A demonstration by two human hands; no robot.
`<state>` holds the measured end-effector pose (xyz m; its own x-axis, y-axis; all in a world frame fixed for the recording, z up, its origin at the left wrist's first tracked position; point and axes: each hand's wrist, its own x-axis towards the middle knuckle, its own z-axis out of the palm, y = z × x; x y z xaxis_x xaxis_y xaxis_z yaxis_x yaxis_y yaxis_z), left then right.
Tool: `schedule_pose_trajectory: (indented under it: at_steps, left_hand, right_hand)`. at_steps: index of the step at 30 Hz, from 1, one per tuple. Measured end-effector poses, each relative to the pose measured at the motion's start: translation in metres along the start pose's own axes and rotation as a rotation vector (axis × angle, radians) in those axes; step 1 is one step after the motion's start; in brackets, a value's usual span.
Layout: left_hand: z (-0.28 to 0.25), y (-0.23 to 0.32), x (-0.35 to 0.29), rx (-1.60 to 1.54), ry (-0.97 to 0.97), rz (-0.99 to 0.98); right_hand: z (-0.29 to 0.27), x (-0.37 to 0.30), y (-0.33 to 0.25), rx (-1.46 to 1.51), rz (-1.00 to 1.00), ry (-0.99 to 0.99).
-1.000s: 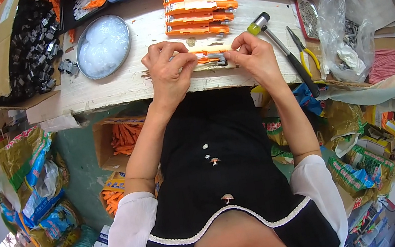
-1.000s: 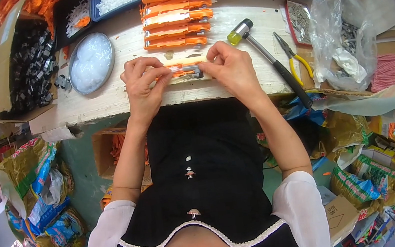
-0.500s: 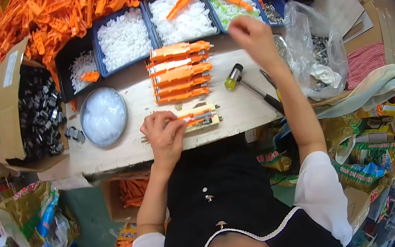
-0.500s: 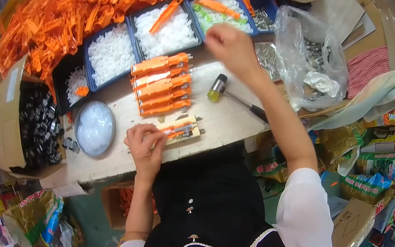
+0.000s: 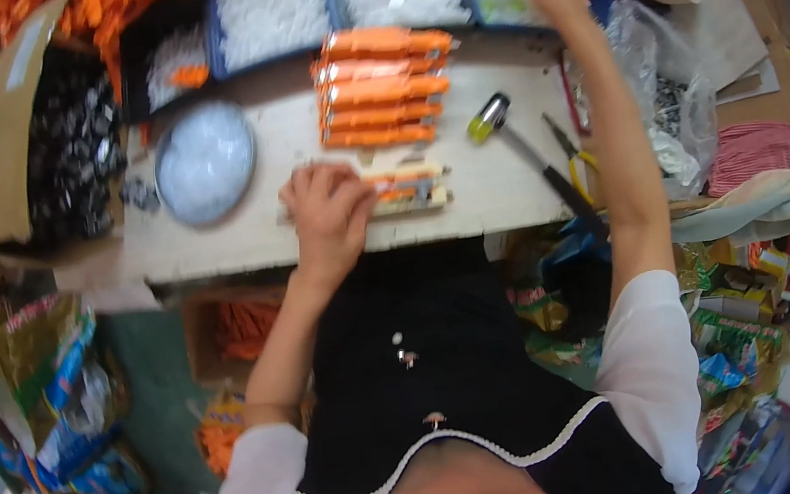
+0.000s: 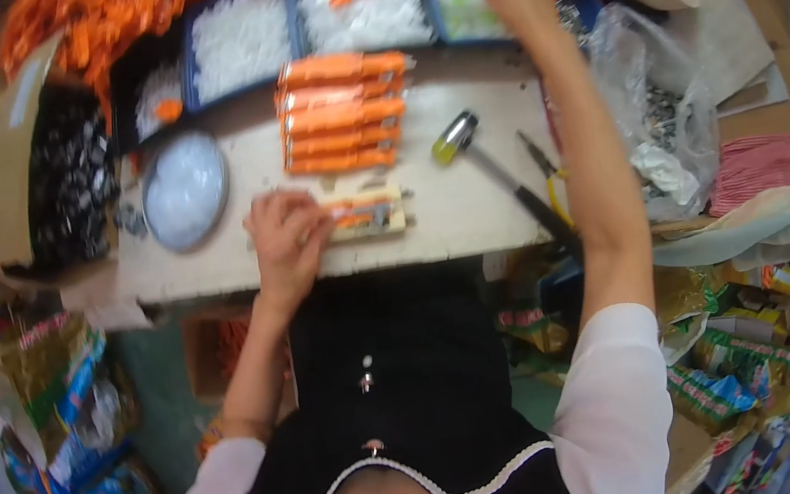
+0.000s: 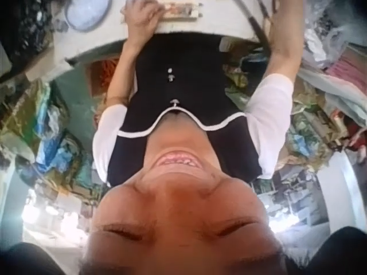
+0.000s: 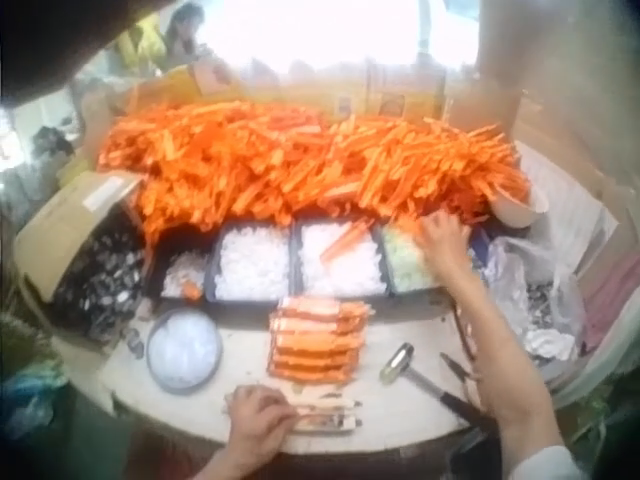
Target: Assemble small plastic toy components by fitting different colored parts together and tapping them with a small hammer.
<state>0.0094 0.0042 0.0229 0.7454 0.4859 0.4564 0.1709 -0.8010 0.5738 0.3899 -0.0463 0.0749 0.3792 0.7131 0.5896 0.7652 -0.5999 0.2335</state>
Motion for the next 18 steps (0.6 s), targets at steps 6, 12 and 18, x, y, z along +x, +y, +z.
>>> schedule_pose_trajectory:
  at_steps: [6,12,18]
  left_hand:
    - [-0.012,-0.003,-0.010,-0.154,0.047,-0.057]
    - [-0.028,-0.005,-0.026,-0.260,0.058,-0.186]
    - [-0.031,-0.015,-0.026,-0.148,0.088,-0.082]
  right_hand:
    - [-0.098,-0.095,-0.095,0.918,-0.265,-0.247]
    - [-0.134,-0.148,-0.163,0.798,-0.352,-0.360]
    - [-0.128,-0.152,-0.186,0.798,-0.420,-0.242]
